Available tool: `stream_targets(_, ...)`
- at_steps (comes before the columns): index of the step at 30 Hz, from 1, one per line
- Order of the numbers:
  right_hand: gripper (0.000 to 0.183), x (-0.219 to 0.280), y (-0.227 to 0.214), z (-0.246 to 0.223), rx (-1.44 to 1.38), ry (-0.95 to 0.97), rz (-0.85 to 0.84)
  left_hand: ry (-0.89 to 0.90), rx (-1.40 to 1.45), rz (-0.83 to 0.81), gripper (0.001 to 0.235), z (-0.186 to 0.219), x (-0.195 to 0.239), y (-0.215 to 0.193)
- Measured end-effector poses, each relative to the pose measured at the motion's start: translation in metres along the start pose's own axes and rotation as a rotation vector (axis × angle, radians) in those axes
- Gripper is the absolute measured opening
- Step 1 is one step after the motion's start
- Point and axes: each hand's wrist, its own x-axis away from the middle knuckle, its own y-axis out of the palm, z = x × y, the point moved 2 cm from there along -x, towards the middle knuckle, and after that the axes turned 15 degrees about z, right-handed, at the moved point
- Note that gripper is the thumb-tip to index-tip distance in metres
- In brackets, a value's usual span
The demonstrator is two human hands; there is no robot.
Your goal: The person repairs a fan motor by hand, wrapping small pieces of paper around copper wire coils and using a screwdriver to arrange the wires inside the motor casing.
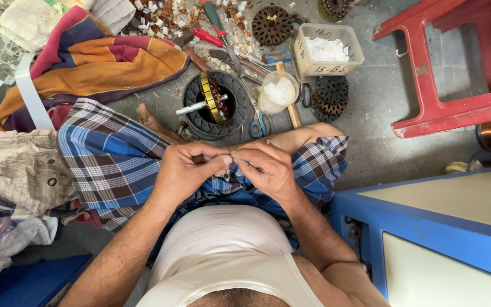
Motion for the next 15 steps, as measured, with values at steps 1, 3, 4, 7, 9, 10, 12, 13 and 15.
stream_targets(1, 0.019, 0.0, -0.001, 0.0, -0.006, 0.0, -0.007, 0.008, -0.003, -0.004, 0.015, 0.001, 0.0, 0.0)
stream_targets(3, 0.021, 0.001, -0.003, 0.003, -0.078, 0.126, -0.04, 0.021, -0.01, -0.012, 0.014, 0.004, 0.001, -0.002)
stream_targets(4, 0.022, 0.002, -0.004, 0.006, -0.113, 0.19, -0.057, 0.046, -0.045, -0.012, 0.014, 0.006, 0.0, -0.002)
stream_targets(7, 0.02, 0.002, -0.004, 0.015, -0.181, 0.292, -0.073, 0.106, -0.133, -0.007, 0.013, 0.013, 0.002, -0.001)
stream_targets(9, 0.022, 0.002, -0.005, 0.02, -0.199, 0.316, -0.077, 0.138, -0.17, 0.001, 0.013, 0.019, 0.002, 0.0)
stream_targets(10, 0.022, 0.003, -0.005, 0.021, -0.209, 0.328, -0.079, 0.136, -0.197, 0.006, 0.013, 0.021, 0.003, 0.001)
stream_targets(12, 0.023, 0.004, -0.004, 0.023, -0.251, 0.353, -0.073, 0.138, -0.252, 0.015, 0.014, 0.025, 0.003, 0.001)
stream_targets(13, 0.023, 0.004, -0.004, 0.023, -0.271, 0.366, -0.07, 0.151, -0.26, 0.018, 0.014, 0.027, 0.004, 0.002)
stream_targets(15, 0.023, 0.004, -0.004, 0.023, -0.278, 0.365, -0.06, 0.179, -0.277, 0.024, 0.012, 0.029, 0.004, 0.003)
